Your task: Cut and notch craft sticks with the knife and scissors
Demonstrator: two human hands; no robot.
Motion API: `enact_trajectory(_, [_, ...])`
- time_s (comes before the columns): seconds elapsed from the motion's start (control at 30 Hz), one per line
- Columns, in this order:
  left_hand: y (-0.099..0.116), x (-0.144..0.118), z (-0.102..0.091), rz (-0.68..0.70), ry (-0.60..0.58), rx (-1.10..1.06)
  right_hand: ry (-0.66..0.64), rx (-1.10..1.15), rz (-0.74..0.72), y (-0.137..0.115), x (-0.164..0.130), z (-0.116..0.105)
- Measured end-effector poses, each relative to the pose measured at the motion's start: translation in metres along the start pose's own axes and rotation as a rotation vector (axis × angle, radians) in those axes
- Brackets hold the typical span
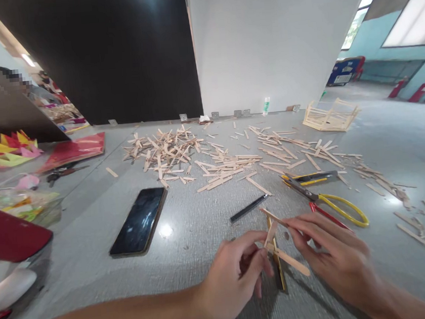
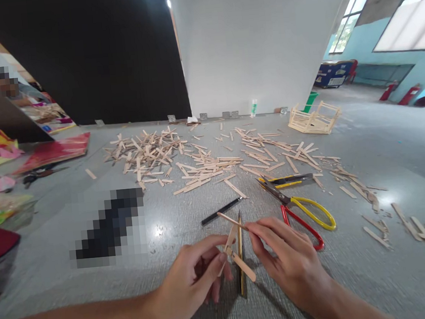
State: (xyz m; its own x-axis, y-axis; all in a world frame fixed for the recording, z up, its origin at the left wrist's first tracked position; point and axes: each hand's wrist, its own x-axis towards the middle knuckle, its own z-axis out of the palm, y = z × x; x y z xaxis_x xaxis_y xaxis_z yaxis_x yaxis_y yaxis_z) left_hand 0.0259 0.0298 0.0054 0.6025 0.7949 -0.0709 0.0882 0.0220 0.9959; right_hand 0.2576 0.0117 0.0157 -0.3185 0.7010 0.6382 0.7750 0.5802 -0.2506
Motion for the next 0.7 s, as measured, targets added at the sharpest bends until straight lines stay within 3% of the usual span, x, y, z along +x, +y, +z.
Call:
enact_trajectory(0.2, [0.0035, -0.0007, 0.0012, 0.033, 0.009, 0.063, -0.021, -0.106, -0.171, 0.0046, -0.0003, -0.0061])
enact_trajectory(0.4, [-0.0026, 0.0000, 0.0030, 0.059, 0.046, 0.018, -0.140, -0.102, -0.338, 0.0032, 0.0048, -0.0097])
enact_trajectory(0.57, [-0.0045, 0.0003, 0.0026, 0.077, 0.085, 0.031, -0.128, -0.005, -0.231, 0.0005, 0.0020, -0.0042])
enact_trajectory(0.7, [-0.0001, 0.0010, 0.0019, 0.071, 0.140, 0.043, -0.067, 0.192, 0.074, -0.0042, -0.0015, -0.0061])
